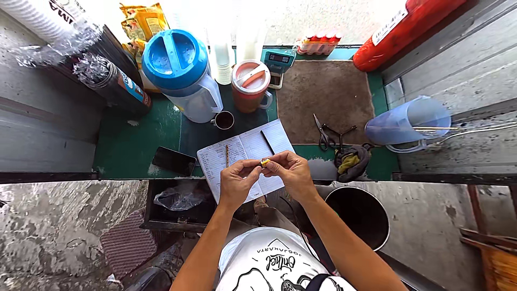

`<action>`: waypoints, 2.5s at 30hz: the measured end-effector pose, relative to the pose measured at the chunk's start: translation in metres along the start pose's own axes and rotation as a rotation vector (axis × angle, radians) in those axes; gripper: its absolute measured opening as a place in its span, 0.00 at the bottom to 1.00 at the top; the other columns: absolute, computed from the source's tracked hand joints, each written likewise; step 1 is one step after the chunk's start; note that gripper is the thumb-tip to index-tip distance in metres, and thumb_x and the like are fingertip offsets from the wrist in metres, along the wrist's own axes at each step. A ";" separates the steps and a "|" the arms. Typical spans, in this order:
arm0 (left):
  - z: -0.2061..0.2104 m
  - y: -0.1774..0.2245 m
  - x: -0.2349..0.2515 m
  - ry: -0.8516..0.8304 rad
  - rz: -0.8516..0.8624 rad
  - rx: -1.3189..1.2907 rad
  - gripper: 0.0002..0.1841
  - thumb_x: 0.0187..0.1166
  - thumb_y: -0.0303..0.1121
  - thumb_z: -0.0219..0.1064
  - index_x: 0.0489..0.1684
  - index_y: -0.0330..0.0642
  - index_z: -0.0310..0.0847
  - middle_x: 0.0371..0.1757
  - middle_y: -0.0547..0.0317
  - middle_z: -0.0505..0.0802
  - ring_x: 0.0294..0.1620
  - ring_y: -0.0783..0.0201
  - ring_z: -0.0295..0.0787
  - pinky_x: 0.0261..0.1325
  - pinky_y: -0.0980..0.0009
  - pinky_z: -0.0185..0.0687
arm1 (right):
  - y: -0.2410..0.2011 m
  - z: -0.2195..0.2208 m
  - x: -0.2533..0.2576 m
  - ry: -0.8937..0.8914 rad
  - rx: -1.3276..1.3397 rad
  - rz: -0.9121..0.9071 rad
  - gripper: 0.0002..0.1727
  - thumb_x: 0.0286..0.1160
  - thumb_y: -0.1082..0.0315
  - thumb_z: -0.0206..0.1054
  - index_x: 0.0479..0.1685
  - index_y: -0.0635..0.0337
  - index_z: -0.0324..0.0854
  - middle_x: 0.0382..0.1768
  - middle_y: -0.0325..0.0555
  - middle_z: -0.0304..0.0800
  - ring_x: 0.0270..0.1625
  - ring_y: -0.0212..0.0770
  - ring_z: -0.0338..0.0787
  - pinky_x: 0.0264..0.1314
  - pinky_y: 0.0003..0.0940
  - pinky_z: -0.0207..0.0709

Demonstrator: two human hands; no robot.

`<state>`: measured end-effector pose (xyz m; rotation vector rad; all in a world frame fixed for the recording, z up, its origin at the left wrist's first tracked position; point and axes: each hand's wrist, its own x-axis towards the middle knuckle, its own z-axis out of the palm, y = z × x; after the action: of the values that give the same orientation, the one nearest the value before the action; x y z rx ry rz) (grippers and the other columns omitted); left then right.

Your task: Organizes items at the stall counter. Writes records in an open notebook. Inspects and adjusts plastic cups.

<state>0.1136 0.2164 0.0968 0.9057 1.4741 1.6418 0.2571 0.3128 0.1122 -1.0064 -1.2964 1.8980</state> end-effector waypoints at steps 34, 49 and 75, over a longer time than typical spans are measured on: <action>-0.145 0.021 -0.094 0.154 -0.011 0.162 0.09 0.72 0.21 0.75 0.47 0.30 0.91 0.48 0.52 0.96 0.45 0.65 0.96 0.53 0.68 0.95 | 0.056 0.106 -0.024 -0.680 -0.373 -0.123 0.23 0.87 0.61 0.65 0.76 0.62 0.78 0.68 0.47 0.88 0.51 0.35 0.95 0.56 0.34 0.91; -0.065 -0.099 0.059 -0.258 -0.002 0.988 0.19 0.78 0.39 0.74 0.63 0.40 0.88 0.77 0.45 0.83 0.82 0.47 0.74 0.84 0.50 0.68 | 0.100 0.023 0.133 0.180 -0.850 -0.024 0.11 0.77 0.66 0.72 0.52 0.63 0.88 0.42 0.51 0.95 0.41 0.44 0.95 0.52 0.47 0.89; -0.053 -0.117 0.063 -0.367 -0.071 1.298 0.32 0.75 0.53 0.74 0.78 0.51 0.80 0.88 0.50 0.73 0.91 0.43 0.59 0.88 0.29 0.41 | 0.112 0.044 0.160 0.126 -1.271 -0.253 0.07 0.71 0.73 0.68 0.38 0.66 0.91 0.36 0.57 0.93 0.44 0.55 0.94 0.51 0.52 0.83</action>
<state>0.0451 0.2551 -0.0224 1.6459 2.1908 0.2307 0.1285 0.3871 -0.0218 -1.3660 -2.4401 0.6445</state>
